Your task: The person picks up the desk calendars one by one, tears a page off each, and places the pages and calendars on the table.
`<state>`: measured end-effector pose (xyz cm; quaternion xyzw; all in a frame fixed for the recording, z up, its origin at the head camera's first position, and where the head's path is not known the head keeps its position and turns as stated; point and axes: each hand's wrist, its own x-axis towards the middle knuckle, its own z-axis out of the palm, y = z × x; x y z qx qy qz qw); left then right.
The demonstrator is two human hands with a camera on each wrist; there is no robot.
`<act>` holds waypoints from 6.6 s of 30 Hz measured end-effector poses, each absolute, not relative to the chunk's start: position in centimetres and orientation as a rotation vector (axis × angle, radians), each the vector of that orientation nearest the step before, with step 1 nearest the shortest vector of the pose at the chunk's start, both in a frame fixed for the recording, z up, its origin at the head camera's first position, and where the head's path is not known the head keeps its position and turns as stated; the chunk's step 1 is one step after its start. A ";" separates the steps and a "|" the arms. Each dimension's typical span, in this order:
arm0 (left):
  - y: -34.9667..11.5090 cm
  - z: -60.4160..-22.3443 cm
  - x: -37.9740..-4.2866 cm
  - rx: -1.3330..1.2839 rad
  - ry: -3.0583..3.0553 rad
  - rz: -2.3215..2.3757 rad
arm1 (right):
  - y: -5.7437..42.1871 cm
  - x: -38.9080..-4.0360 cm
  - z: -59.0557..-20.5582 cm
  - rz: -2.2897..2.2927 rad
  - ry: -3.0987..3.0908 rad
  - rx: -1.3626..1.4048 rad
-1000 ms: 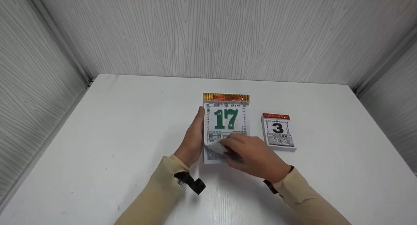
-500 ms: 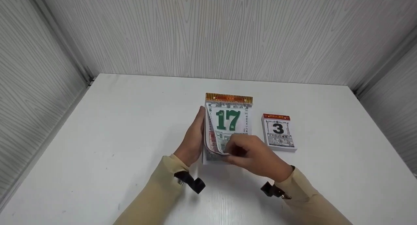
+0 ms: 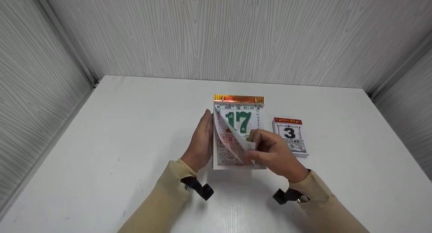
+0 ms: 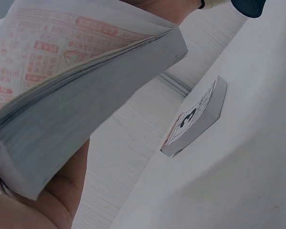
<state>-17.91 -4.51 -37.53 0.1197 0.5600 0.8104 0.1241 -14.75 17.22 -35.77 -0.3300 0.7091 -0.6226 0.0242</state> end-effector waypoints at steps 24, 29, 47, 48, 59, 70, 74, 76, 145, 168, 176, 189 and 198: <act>-5.1 -37.1 -17.6 0.223 1.885 2.313 | 14.3 -14.2 -36.9 -1.510 2.810 -1.353; -5.2 -37.3 -17.5 0.138 1.965 2.291 | 13.4 -13.5 -37.3 -0.964 3.202 -1.357; -4.5 -37.6 -17.0 0.255 2.071 2.258 | 14.7 -14.4 -36.0 -2.142 2.628 -0.567; -4.5 -37.5 -17.0 0.253 2.081 2.253 | 14.8 -14.5 -36.1 -2.148 2.577 -0.519; -4.3 -37.3 -16.8 0.365 2.216 2.135 | 15.8 -15.2 -35.7 -2.147 2.473 -0.300; -5.2 -36.0 -17.1 0.425 2.320 1.837 | 17.2 -15.7 -35.4 -2.165 2.523 -0.261; -5.4 -35.6 -17.2 0.408 2.312 1.927 | 17.4 -15.7 -35.3 -2.174 2.525 -0.255; -5.4 -35.5 -17.2 0.375 2.296 1.976 | 17.5 -15.8 -35.3 -2.192 2.528 -0.253; -4.3 -34.7 -17.0 0.347 2.235 2.067 | 20.8 -16.7 -32.5 -1.487 3.138 -1.175; -5.1 -35.5 -17.8 0.304 2.283 2.075 | 18.5 -19.9 -26.9 -1.283 3.055 -0.761; -5.2 -36.0 -18.2 0.273 2.265 2.097 | 18.1 -20.9 -26.6 -1.343 3.018 -0.846; -5.5 -36.5 -18.3 0.266 2.250 2.098 | 17.3 -21.9 -26.2 -1.081 3.440 -0.791; -5.4 -36.6 -18.3 0.248 2.250 2.098 | 17.4 -22.9 -26.5 -1.474 3.221 -0.744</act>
